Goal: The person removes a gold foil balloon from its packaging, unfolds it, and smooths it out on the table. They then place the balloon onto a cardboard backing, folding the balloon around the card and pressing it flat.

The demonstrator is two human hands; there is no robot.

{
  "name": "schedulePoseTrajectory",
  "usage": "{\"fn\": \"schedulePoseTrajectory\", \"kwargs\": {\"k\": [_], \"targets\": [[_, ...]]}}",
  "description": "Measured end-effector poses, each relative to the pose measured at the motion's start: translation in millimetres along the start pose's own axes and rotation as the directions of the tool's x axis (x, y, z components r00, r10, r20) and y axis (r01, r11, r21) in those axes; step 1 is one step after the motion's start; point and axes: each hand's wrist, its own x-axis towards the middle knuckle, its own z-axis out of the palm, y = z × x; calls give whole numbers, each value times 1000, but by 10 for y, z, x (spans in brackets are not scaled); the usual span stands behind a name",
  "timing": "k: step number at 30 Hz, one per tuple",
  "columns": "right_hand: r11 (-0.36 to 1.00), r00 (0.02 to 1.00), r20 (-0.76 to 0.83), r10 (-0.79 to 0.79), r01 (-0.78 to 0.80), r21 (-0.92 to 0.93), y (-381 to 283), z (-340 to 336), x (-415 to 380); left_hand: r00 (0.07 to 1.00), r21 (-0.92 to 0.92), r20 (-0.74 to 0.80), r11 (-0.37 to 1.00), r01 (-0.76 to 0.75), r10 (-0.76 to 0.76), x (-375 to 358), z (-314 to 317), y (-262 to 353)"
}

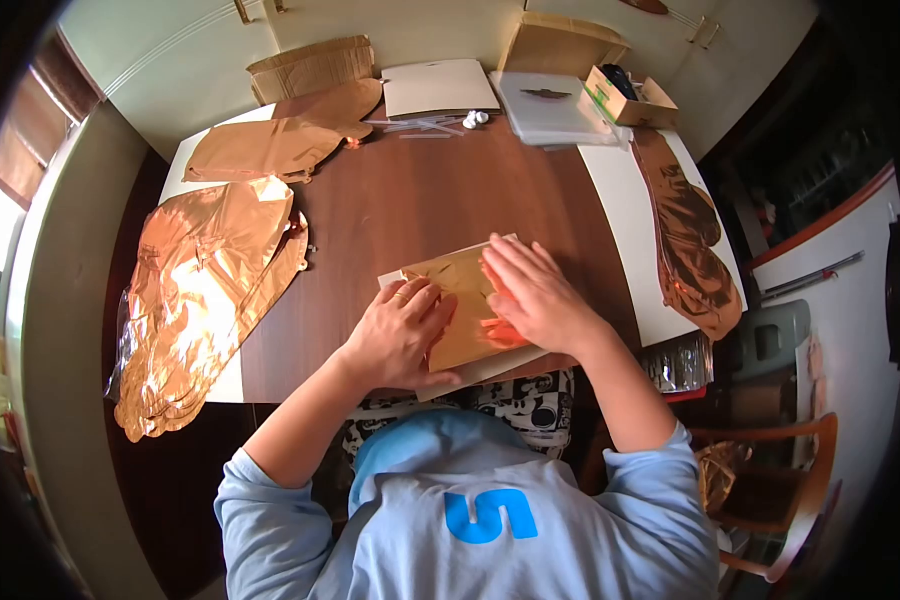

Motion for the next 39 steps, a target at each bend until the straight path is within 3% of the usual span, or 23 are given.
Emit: {"fn": "schedulePoseTrajectory", "kwargs": {"k": [3,7,11,12,20,25,28,36,39], "targets": [[988,997,71,26,-15,-154,148,274,84,999,-35,30,999,14,-13,-22,-136,90],[989,996,86,-39,51,-138,213,289,64,991,-39,-95,995,89,-93,16,-73,135],[997,993,109,-53,58,-41,190,243,49,974,53,-70,975,218,-214,55,197,192],[998,994,103,-48,51,-25,201,230,27,969,67,25,967,245,-247,30,265,205],[985,984,-46,171,-172,-23,247,-191,-195,968,15,147,979,201,-201,21,282,78],[999,998,-58,38,-37,20,-58,-150,-29,970,1,198,989,146,-143,99,250,11],[997,994,90,58,-53,-56,-75,217,-20,974,-17,181,990,138,-133,111,230,-7],[989,996,62,68,-59,-134,67,330,-26,964,-14,161,976,215,-211,-76,186,-48],[997,1000,0,28,-28,75,215,249,-2,955,-23,164,967,254,-247,-101,177,-2]]}}
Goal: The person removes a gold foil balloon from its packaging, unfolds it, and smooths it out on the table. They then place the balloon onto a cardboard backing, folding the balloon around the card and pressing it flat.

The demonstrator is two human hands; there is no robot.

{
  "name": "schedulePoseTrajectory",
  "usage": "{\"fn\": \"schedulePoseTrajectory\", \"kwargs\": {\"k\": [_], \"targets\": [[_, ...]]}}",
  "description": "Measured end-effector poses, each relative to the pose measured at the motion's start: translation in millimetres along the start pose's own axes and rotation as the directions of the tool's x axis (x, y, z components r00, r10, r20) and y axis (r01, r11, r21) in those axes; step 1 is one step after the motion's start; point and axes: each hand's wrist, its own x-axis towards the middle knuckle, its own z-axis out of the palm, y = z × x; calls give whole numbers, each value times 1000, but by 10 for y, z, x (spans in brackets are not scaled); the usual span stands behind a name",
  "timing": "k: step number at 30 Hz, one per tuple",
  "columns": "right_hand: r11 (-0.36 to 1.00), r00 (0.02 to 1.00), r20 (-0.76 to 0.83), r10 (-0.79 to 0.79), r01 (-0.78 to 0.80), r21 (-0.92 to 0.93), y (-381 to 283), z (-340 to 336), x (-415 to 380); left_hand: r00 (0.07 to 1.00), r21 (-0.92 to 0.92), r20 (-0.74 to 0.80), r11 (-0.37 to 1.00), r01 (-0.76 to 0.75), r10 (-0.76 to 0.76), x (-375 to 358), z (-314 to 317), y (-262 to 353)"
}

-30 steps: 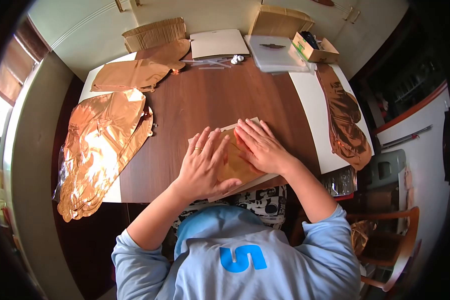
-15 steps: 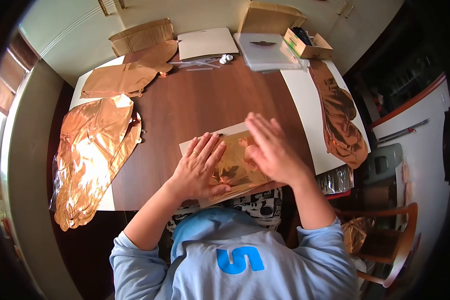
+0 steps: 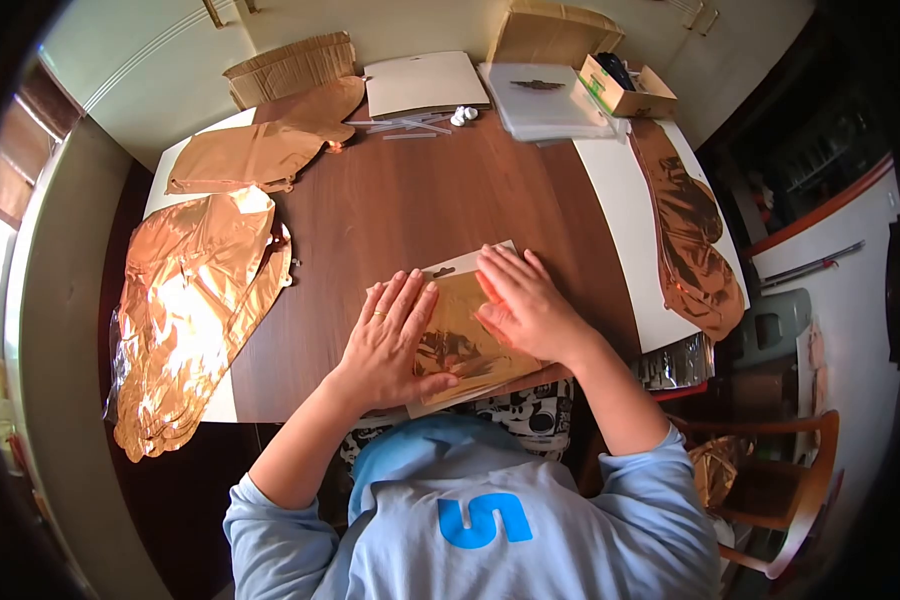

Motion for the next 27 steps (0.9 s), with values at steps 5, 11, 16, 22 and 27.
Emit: {"fn": "schedulePoseTrajectory", "kwargs": {"k": [5,11,16,22,27], "targets": [[896,976,-156,155,-72,438,180,-317,88,995,23,-47,996,89,-88,17,-48,175],[895,972,72,225,-235,379,314,-377,304,983,-11,-160,996,84,-85,53,93,377],[838,900,320,295,-405,366,293,-492,518,991,-17,-81,994,108,-109,82,92,333],[828,790,510,341,-509,236,433,-565,698,992,-27,-88,995,94,-96,80,99,319],[928,911,201,360,-371,20,48,-613,619,994,-21,-78,997,79,-81,71,106,292]]}}
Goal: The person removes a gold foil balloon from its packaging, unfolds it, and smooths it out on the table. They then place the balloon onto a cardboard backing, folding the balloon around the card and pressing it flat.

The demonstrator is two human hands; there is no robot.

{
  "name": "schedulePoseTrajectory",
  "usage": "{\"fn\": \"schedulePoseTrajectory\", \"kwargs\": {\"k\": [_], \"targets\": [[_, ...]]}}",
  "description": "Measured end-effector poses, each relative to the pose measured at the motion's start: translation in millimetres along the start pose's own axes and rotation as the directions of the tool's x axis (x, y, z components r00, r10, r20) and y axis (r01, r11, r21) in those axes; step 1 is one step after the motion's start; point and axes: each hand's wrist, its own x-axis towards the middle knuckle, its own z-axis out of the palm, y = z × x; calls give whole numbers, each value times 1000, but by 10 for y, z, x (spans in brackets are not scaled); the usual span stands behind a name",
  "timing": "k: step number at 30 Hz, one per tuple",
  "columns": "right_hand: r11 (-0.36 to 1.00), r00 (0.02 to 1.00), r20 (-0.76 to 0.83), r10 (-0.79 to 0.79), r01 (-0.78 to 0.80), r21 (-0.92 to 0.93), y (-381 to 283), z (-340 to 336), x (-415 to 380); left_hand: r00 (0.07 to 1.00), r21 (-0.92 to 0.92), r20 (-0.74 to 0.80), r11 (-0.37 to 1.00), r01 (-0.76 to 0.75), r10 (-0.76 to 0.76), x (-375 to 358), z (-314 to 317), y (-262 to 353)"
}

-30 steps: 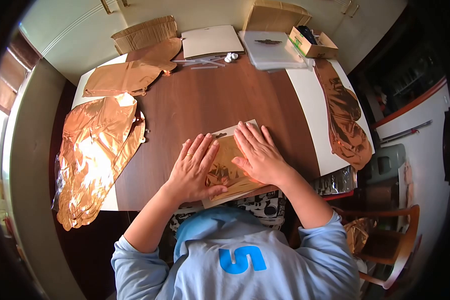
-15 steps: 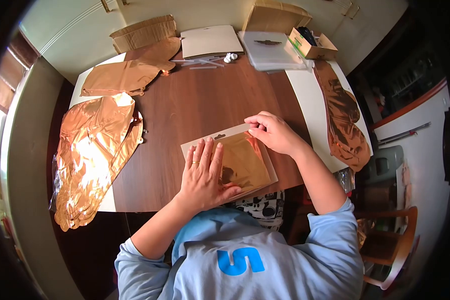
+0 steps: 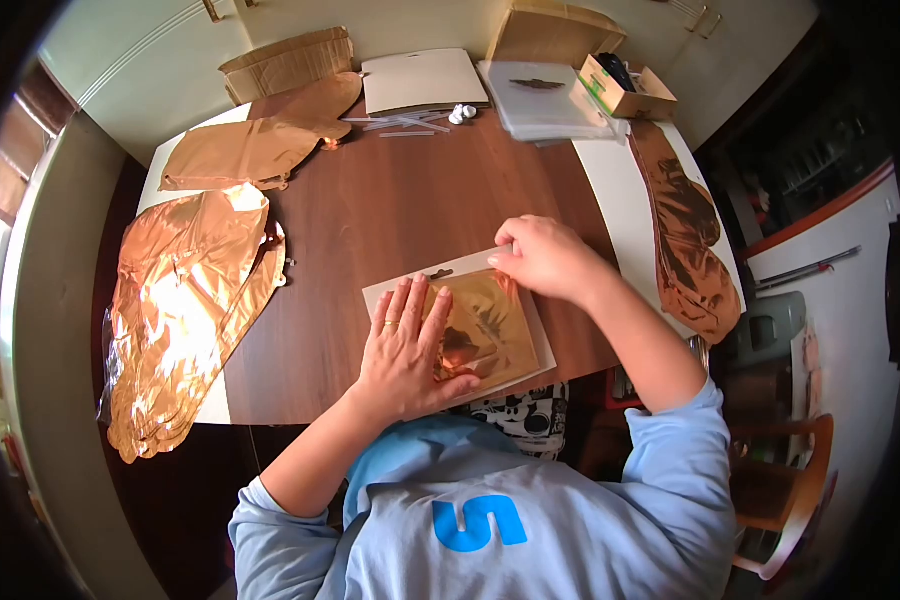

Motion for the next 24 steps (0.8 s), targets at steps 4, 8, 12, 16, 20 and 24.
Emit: {"fn": "schedulePoseTrajectory", "kwargs": {"k": [4,8,12,16,20,24], "targets": [[936,949,-95,-301,274,-221,-330,383,-389,1000,11,10,1000,-1,1,-13,19,0],[887,923,-62,-380,344,-309,-94,829,-500,1000,-1,7,1000,-13,13,-21,38,-30],[892,932,-91,-351,303,-335,24,839,-528,1000,33,11,999,-19,18,-53,43,-35],[887,928,-123,-351,288,-360,121,828,-498,1000,65,18,998,-8,7,-72,44,-26],[888,931,-117,-346,285,-361,137,832,-478,1000,81,-13,996,23,-22,-152,43,-43],[897,942,-103,-320,267,-352,117,833,-489,999,102,-31,994,45,-42,-134,17,-39]]}}
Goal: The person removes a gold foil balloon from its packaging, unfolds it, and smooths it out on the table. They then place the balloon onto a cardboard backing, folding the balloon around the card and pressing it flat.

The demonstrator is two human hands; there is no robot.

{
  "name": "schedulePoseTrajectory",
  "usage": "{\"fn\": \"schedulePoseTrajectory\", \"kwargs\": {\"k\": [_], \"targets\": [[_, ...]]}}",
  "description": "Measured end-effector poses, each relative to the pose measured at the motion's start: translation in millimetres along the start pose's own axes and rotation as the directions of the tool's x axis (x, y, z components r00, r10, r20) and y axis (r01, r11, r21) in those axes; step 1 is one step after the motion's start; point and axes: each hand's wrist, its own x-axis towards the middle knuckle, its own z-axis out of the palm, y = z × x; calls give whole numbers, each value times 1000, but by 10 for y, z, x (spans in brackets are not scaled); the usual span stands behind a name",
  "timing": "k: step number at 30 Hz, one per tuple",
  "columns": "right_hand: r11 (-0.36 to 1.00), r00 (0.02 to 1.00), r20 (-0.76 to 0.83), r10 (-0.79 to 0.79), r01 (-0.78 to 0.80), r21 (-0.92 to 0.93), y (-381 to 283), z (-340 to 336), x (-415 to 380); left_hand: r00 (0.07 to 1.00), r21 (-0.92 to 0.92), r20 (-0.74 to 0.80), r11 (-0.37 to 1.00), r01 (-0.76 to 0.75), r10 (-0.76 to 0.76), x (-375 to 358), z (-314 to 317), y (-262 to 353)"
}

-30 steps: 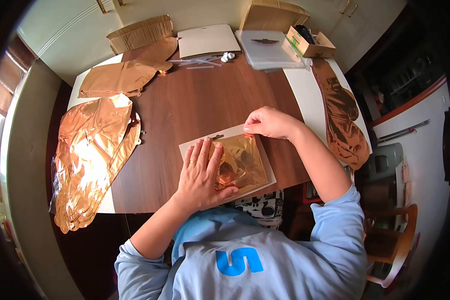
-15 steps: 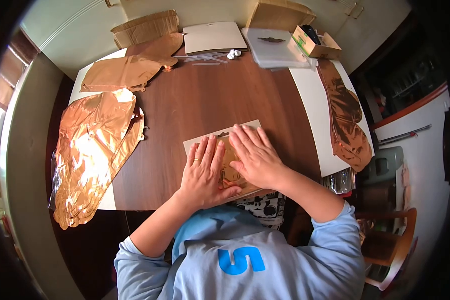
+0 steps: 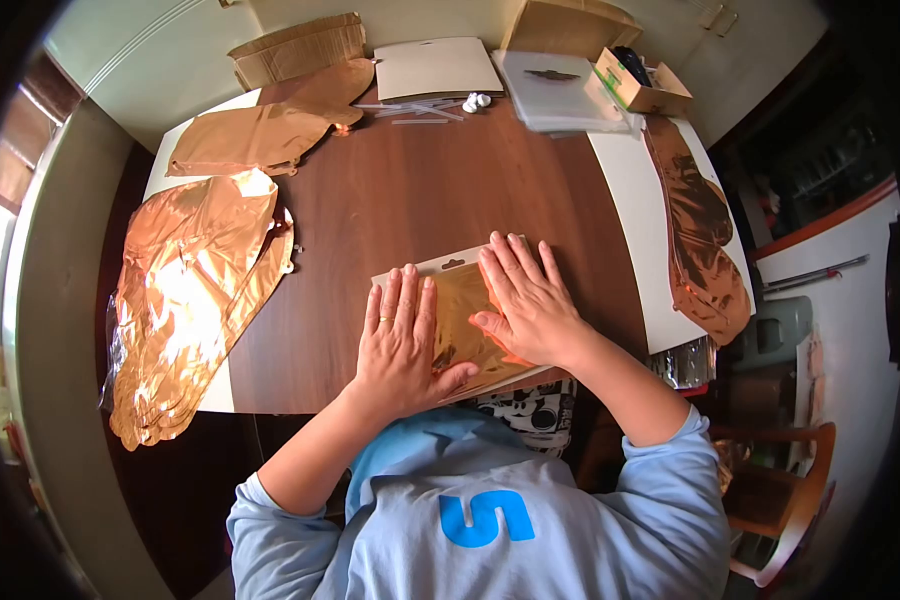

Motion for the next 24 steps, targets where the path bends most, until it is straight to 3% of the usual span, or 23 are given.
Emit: {"fn": "schedulePoseTrajectory", "kwargs": {"k": [6,12,16,19,22,24], "targets": [[999,999,1,35,-35,14,-25,11,-14,998,3,67,1000,-19,19,20,-24,-74],[998,998,-10,62,-62,20,-36,22,-22,999,-33,21,999,-40,41,23,-53,-107],[998,998,-14,62,-62,19,-33,43,-28,997,-65,72,998,25,-20,170,-229,-112],[994,997,3,83,-83,76,-35,32,-37,984,-51,-37,983,-174,172,195,-29,-170],[971,965,-203,167,-125,203,-72,1,-133,986,-83,0,982,-168,168,180,9,-167],[908,901,-334,276,-130,399,-142,-158,-372,987,-78,27,984,-158,161,163,-8,-158]]}}
